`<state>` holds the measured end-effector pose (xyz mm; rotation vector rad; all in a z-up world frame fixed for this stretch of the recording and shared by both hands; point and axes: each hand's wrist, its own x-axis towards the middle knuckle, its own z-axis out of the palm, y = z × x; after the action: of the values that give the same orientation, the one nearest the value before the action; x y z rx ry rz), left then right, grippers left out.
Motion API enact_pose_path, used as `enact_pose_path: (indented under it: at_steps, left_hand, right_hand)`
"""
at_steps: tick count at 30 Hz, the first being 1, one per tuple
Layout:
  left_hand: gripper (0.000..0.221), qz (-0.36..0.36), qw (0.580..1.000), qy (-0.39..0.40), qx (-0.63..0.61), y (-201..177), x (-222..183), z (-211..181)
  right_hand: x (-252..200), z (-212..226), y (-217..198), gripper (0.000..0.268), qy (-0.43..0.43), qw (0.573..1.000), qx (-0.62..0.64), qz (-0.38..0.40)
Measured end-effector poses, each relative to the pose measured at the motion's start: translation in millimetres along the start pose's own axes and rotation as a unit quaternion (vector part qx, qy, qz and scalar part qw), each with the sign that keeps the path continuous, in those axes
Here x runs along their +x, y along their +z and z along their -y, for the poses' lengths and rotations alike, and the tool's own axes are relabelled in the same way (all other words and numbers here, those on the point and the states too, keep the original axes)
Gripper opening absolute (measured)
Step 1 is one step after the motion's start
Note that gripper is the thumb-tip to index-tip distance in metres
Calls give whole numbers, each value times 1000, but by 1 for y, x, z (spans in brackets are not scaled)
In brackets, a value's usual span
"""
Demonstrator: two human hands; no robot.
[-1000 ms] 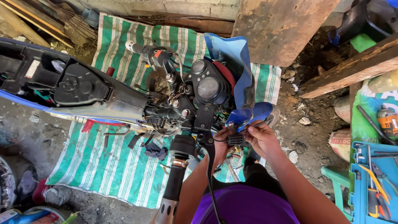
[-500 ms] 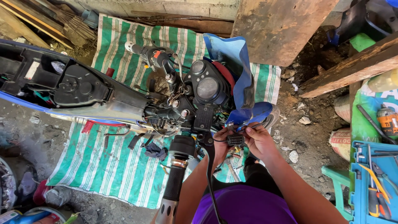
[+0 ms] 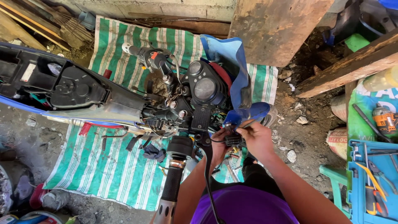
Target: Connecting electrical wiring and installing the front fairing on a motorcycle.
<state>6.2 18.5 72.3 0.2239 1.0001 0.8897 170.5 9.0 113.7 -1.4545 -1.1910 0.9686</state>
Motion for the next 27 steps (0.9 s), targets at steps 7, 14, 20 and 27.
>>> enact_pose_path:
  at_steps: [7, 14, 20, 27]
  left_hand:
    - [34, 9, 999, -13, 30, -13, 10, 15]
    - [27, 17, 1000, -14, 6, -15, 20, 23]
    - [21, 20, 1000, -17, -9, -21, 23, 20]
    - [19, 37, 999, -20, -10, -13, 7, 3]
  right_hand:
    - [8, 42, 43, 9, -221, 841, -470, 155]
    - [5, 79, 44, 14, -249, 850, -412, 215]
    - [13, 104, 12, 18, -186, 899, -364, 160]
    - [15, -20, -29, 17, 188, 940, 282, 43]
